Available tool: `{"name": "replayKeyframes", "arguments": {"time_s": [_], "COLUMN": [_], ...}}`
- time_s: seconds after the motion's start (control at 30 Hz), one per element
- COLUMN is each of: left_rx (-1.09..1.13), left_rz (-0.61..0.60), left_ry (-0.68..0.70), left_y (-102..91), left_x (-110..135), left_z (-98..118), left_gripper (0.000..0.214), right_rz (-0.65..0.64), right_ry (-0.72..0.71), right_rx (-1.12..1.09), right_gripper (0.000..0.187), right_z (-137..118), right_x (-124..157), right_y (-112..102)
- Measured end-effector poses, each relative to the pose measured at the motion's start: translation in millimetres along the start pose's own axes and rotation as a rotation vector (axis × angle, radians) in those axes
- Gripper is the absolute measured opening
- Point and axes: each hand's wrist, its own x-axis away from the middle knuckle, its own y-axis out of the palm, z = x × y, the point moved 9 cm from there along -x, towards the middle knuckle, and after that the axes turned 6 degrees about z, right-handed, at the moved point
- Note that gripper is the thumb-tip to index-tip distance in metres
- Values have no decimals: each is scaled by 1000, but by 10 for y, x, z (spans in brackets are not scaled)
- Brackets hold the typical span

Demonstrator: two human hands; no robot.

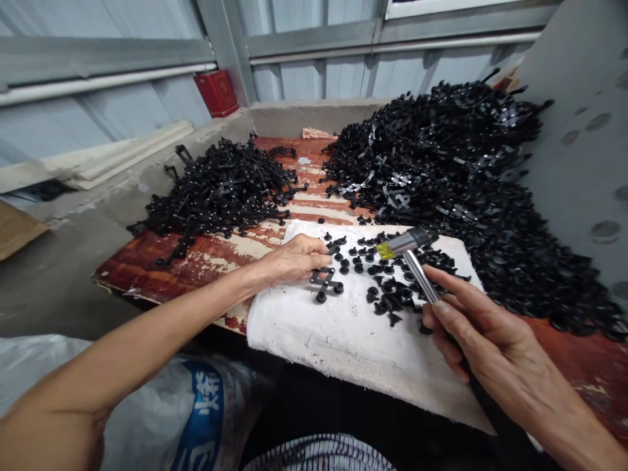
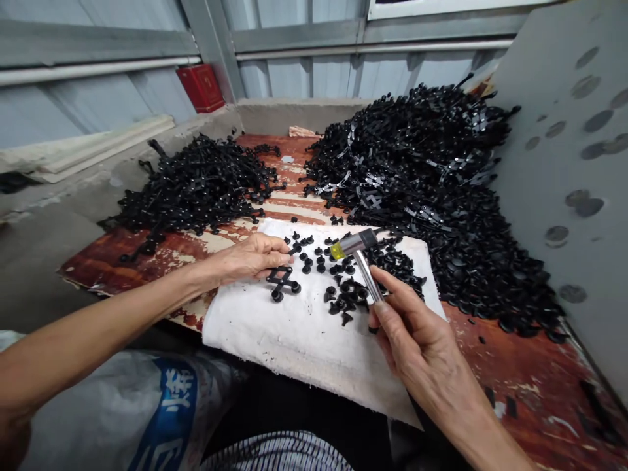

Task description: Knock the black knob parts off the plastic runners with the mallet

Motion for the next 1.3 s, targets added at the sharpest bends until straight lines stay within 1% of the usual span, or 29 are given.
{"name": "replayKeyframes", "arguments": {"time_s": [0.1,0.17,0.43,0.67,0.87,1.07,1.17,1.23,1.3], "left_rx": [28,43,40,16,-24,-105,-202,-278,-316], "left_rz": [0,0,35,45,69,38,53,69,66], "left_ry": [-6,0,-63,-21,-36,12,22,29,41], "left_y": [23,28,16,20,23,19,-38,-80,-94], "left_x": [-51,-82,-84,-88,-95,-156,-164,-154,-144], "left_z": [-37,-58,-117,-74,-79,-42,-19,6,37], "left_gripper": [22,22,17,17,17,21,23,22,22], "right_rz": [19,26,18,14,13,-1,-13,-26,-38], "right_ry": [53,62,38,37,15,14,-43,-133,-261], "right_rx": [-21,-32,-25,-24,-9,23,101,193,281], "right_gripper": [60,60,60,57,57,59,54,49,44], "right_z": [141,176,153,164,131,146,119,53,-68], "right_x": [19,22,14,13,2,26,29,18,2], "right_y": [-37,-50,-58,-57,-49,-61,-74,-58,-10]}}
